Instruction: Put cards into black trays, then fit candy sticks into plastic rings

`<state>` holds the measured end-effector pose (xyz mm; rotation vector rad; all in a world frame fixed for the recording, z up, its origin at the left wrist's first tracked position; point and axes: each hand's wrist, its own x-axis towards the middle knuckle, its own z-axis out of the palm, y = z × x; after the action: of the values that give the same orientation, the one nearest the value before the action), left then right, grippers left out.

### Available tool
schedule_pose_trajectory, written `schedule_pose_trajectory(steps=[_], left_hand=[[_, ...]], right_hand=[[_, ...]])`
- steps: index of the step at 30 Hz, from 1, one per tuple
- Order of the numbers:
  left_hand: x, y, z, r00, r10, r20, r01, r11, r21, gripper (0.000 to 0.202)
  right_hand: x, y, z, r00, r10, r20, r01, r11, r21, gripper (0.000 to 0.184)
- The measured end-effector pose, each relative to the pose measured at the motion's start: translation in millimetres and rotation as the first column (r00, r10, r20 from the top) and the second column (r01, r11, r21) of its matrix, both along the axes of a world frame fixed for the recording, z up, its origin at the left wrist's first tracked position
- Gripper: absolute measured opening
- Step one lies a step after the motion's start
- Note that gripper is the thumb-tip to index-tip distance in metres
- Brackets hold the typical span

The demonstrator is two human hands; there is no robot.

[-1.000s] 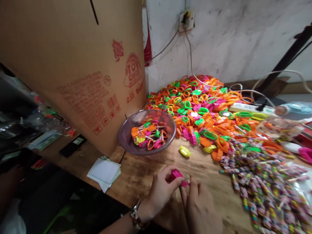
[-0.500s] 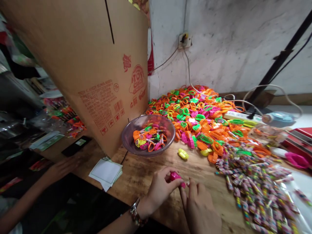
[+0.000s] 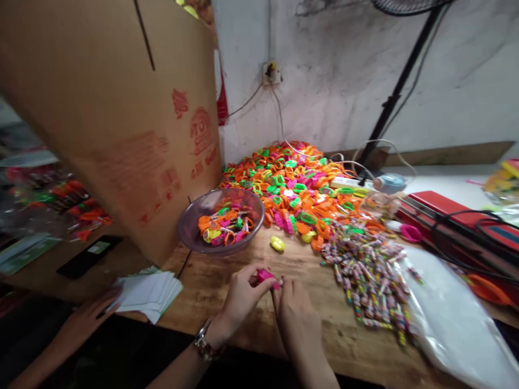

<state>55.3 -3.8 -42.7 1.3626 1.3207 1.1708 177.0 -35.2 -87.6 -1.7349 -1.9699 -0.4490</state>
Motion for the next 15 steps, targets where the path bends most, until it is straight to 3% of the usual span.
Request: schedule_pose_trajectory(steps=[3, 5, 7, 10, 11, 12, 14, 15], left_hand=[[0, 7, -3.9, 0.999, -0.05, -0.015, 0.05, 0.999, -0.017, 0.021], [-27, 5, 1.6, 0.999, -0.044, 0.012, 0.044, 0.998, -0.051, 0.025], [-84, -1, 9.8, 0.998, -0.038, 0.044, 0.042, 0.993, -0.109, 0.032], [-202, -17, 13.6, 0.993, -0.087, 0.084, 0.109, 0.945, -0.31, 0.056], [-239, -22, 11.0, 0.971, -0.166, 0.174, 0.231, 0.844, -0.485, 0.063], [-269, -26, 7.5, 0.955, -0.167, 0.246, 0.283, 0.761, -0.584, 0.068], [-303, -28, 2.3, 0.953, -0.149, 0.266, 0.289, 0.715, -0.637, 0.073], [-303, -25, 3.0, 0.962, -0.15, 0.227, 0.261, 0.743, -0.616, 0.072]], right_hand=[[-3, 7, 0.6, 1.0, -0.012, 0.0, 0.012, 0.999, -0.03, 0.022], [-4, 12, -1.6, 1.0, 0.015, 0.022, -0.015, 0.999, -0.036, 0.024], [-3, 15, -4.6, 0.998, 0.051, 0.043, -0.049, 0.998, -0.037, 0.026], [-6, 18, -8.1, 0.994, 0.105, 0.037, -0.104, 0.994, -0.036, 0.028], [-7, 19, -8.3, 0.992, 0.123, 0.025, -0.122, 0.992, -0.029, 0.029], [-9, 20, -7.9, 0.99, 0.14, 0.006, -0.14, 0.99, -0.02, 0.03], [-10, 25, -5.1, 0.982, 0.183, -0.049, -0.184, 0.983, -0.017, 0.031], [-9, 29, -3.0, 0.977, 0.201, -0.072, -0.203, 0.979, -0.028, 0.028]])
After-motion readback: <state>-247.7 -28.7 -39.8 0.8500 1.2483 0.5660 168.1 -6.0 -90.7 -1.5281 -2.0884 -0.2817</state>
